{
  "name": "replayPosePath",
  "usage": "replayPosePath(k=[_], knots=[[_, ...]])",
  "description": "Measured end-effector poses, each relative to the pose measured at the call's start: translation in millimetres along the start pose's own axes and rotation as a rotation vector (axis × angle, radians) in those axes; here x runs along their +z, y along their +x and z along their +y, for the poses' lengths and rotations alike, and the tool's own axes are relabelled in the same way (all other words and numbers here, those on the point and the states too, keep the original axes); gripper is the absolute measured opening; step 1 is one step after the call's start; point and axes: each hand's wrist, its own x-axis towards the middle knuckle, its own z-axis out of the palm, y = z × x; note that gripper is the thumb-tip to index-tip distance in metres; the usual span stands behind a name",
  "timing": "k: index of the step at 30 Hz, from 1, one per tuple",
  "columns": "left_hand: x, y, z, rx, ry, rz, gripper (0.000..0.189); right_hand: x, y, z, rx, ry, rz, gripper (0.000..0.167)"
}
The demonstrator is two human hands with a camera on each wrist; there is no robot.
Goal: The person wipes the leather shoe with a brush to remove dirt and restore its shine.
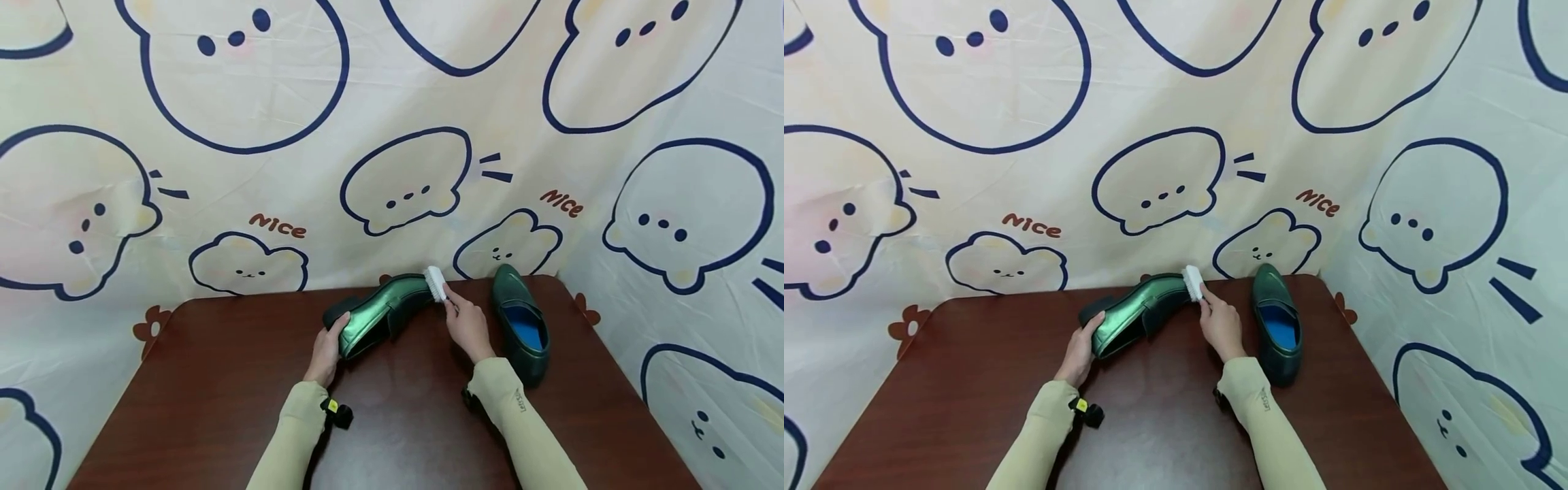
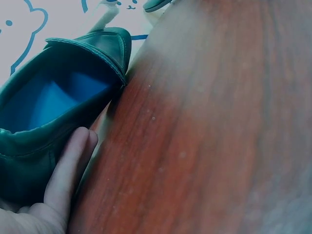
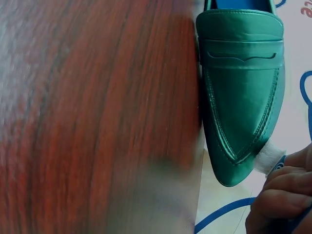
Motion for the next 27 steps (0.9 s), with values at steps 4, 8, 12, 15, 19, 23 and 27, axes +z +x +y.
replayPosePath(k=[4,8,12,15,19,23,27], knots=[[1.1,0.4,0.5,0.001,0.001,-0.009,0.067,-1.6,-0.2,2.0,0.053,0.032,0.006,0.045],[1.2,-0.1,0.2,0.003,0.008,-0.010,0.069,-2.2,-0.5,3.9,0.112,0.011,0.003,0.047],[0.8,-0.5,0.4,0.014,0.020,-0.010,0.071,-3.8,0.3,4.7,0.149,-0.004,0.002,0.048],[-0.3,-1.8,-0.6,0.019,0.044,0.001,0.071,-4.1,0.5,4.0,0.139,0.027,0.001,0.047],[-1.1,-2.5,-2.4,0.023,0.054,0.013,0.068,-0.7,-1.3,0.1,0.066,0.076,-0.023,0.047],[0.2,-6.0,5.5,0.020,0.027,-0.008,0.064,2.8,-3.3,-4.2,0.019,0.075,-0.018,0.047],[-0.3,-5.3,8.7,0.012,0.027,-0.009,0.063,2.2,-1.4,-2.0,0.072,0.038,0.000,0.048]])
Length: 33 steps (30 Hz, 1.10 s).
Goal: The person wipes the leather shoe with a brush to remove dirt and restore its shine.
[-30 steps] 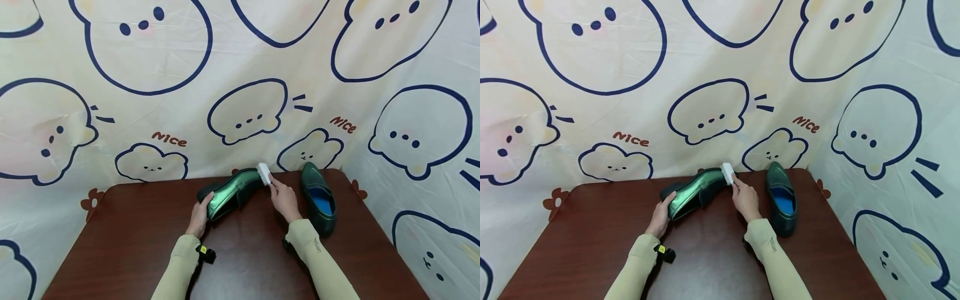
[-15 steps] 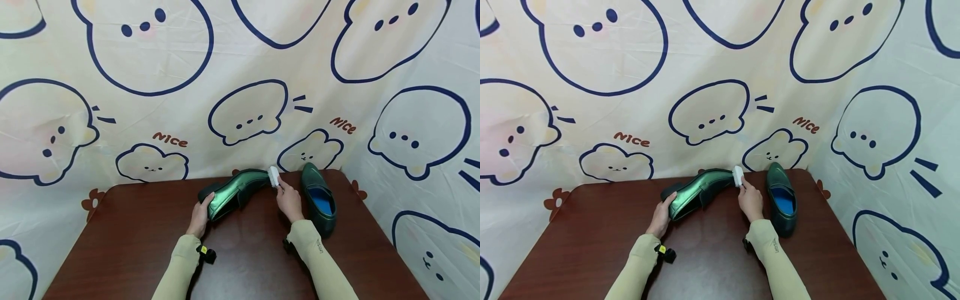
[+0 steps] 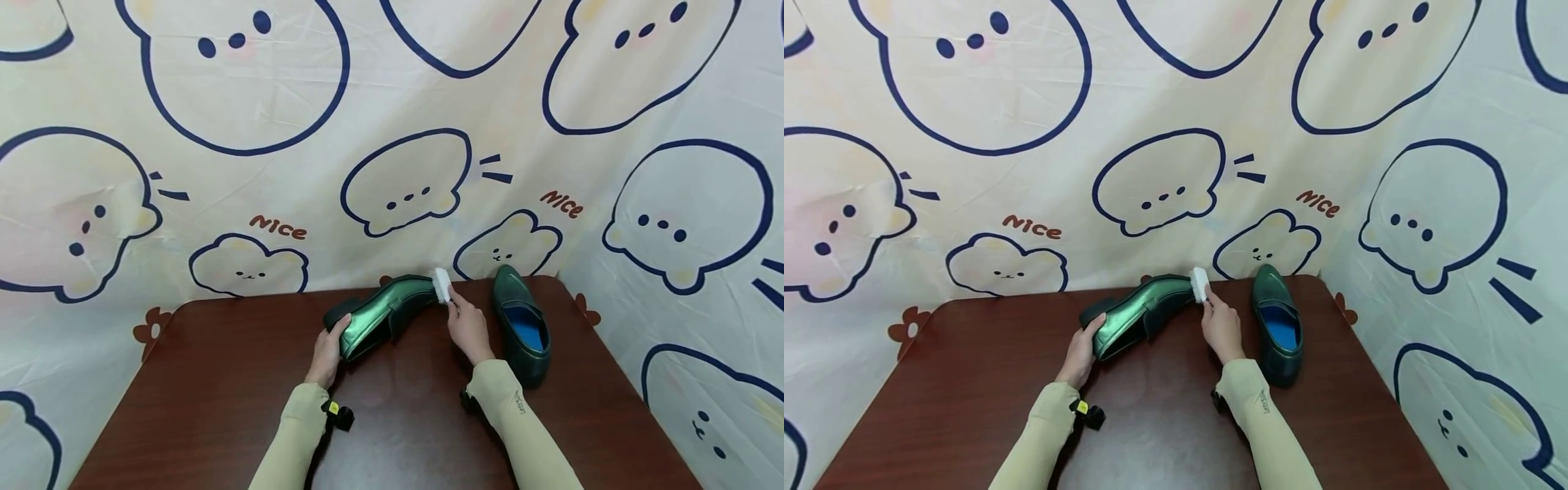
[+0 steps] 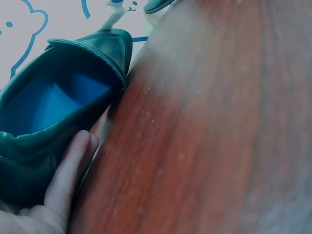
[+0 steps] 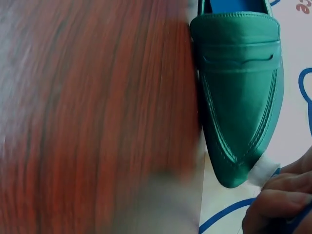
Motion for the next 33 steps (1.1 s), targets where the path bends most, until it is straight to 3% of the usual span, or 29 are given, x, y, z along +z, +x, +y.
replayPosePath(k=[7,17,23,28,33], knots=[[-1.0,5.4,-8.6,-0.003,0.018,0.018,0.067,-3.6,2.7,8.7,0.114,-0.054,-0.059,0.050],[1.7,7.8,-9.4,0.001,0.016,0.007,0.070,-5.7,3.9,14.2,0.145,-0.062,-0.083,0.050],[4.5,6.2,-10.6,0.006,0.024,0.025,0.069,-12.0,-0.2,5.8,0.114,-0.057,-0.063,0.050],[2.8,6.4,-11.5,0.002,0.022,0.026,0.066,-25.5,-7.3,-7.3,0.037,-0.077,-0.051,0.049],[0.4,-2.8,3.5,0.005,0.003,0.011,0.059,-51.0,-15.3,-26.1,-0.027,-0.077,-0.106,0.049]])
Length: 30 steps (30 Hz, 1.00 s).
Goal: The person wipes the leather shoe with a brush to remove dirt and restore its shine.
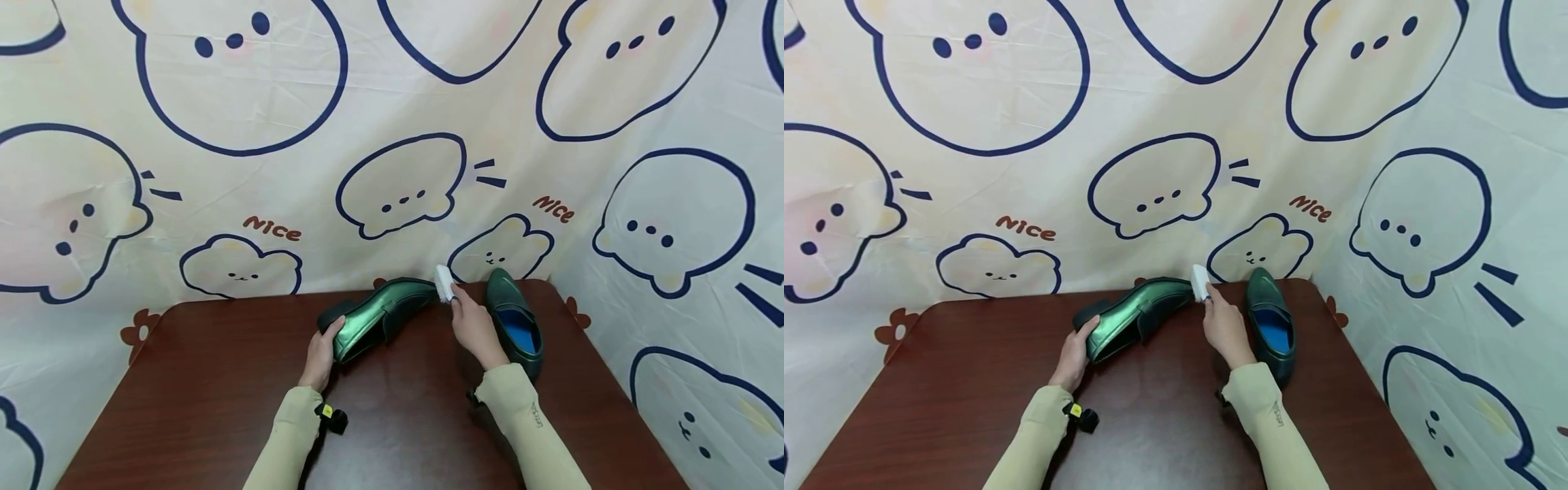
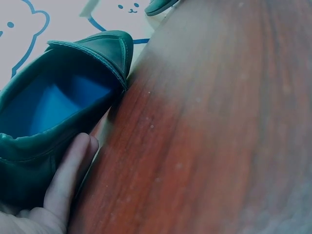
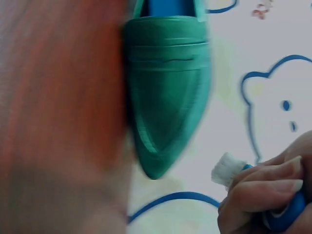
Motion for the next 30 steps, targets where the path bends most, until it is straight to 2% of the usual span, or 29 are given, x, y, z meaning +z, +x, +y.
replayPosePath(k=[3,8,12,15,19,23,28,30], knots=[[-1.1,-8.2,11.6,-0.004,0.004,-0.010,0.057,-22.0,-6.2,-5.3,-0.043,-0.011,-0.015,0.050],[0.2,-12.1,19.9,-0.002,0.018,-0.016,0.057,-68.0,-7.6,10.2,-0.103,-0.123,0.064,0.050],[0.7,-12.2,19.2,0.001,0.019,-0.023,0.058,-99.0,-3.1,39.3,-0.066,-0.195,0.104,0.051],[0.8,-13.3,17.4,0.006,0.012,-0.029,0.060,-113.1,0.9,66.7,-0.009,-0.209,0.120,0.052],[1.8,-14.6,17.9,0.017,0.013,-0.031,0.062,-120.9,4.5,102.8,0.053,-0.200,0.123,0.052],[3.1,-15.2,18.0,0.014,0.026,-0.006,0.062,-116.8,1.6,132.1,0.089,-0.227,0.119,0.050],[3.0,-14.8,17.7,0.007,0.051,0.002,0.066,-104.3,-5.4,155.3,0.146,-0.241,0.064,0.051],[1.6,-10.0,11.9,-0.001,0.055,-0.001,0.068,-99.6,-6.3,162.6,0.155,-0.241,0.033,0.052]])
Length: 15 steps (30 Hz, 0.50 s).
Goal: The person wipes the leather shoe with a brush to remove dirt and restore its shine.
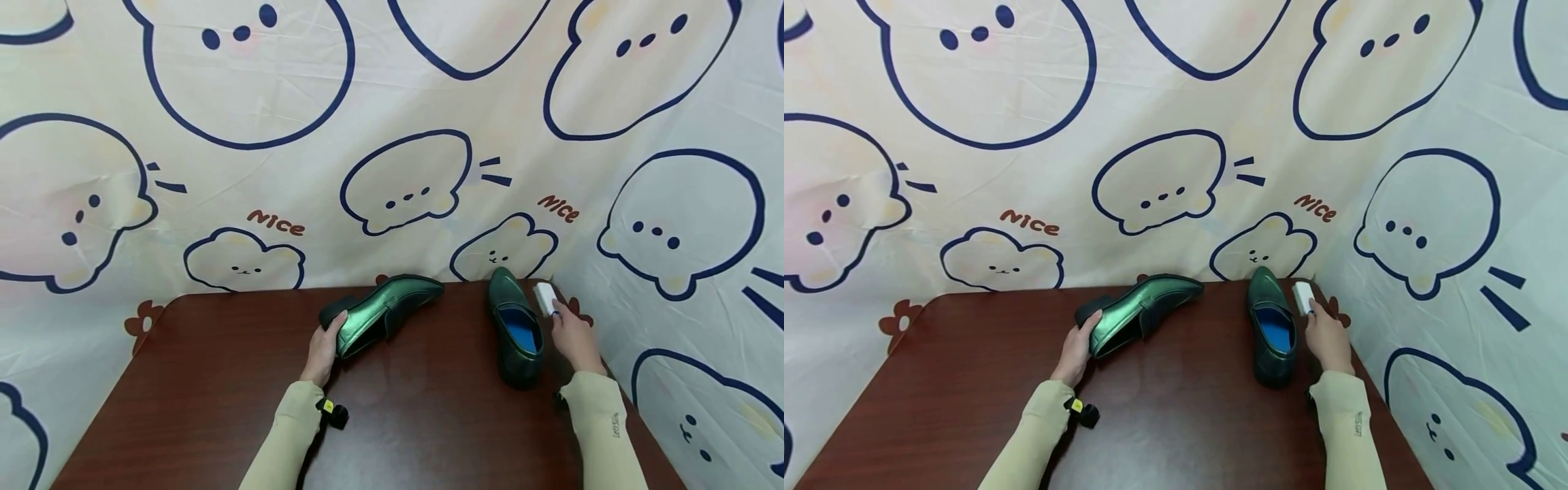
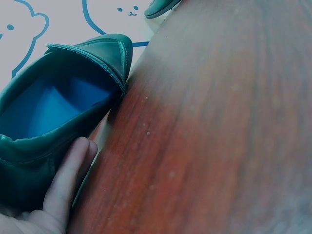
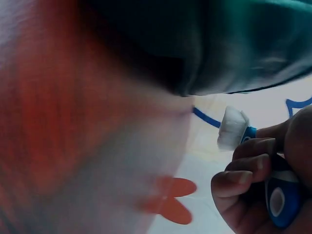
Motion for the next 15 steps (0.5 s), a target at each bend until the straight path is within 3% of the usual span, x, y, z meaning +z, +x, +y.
replayPosePath(k=[6,10,15], knots=[[0.1,20.1,-23.9,-0.008,-0.016,0.017,0.079,12.9,1.8,14.8,0.007,0.009,-0.083,0.052],[2.1,19.9,-25.3,-0.008,-0.002,0.028,0.088,16.9,-1.4,19.0,0.046,-0.002,-0.144,0.054],[2.4,13.3,-21.1,-0.038,-0.006,0.039,0.096,18.8,-4.5,17.4,0.031,-0.029,-0.180,0.059]])
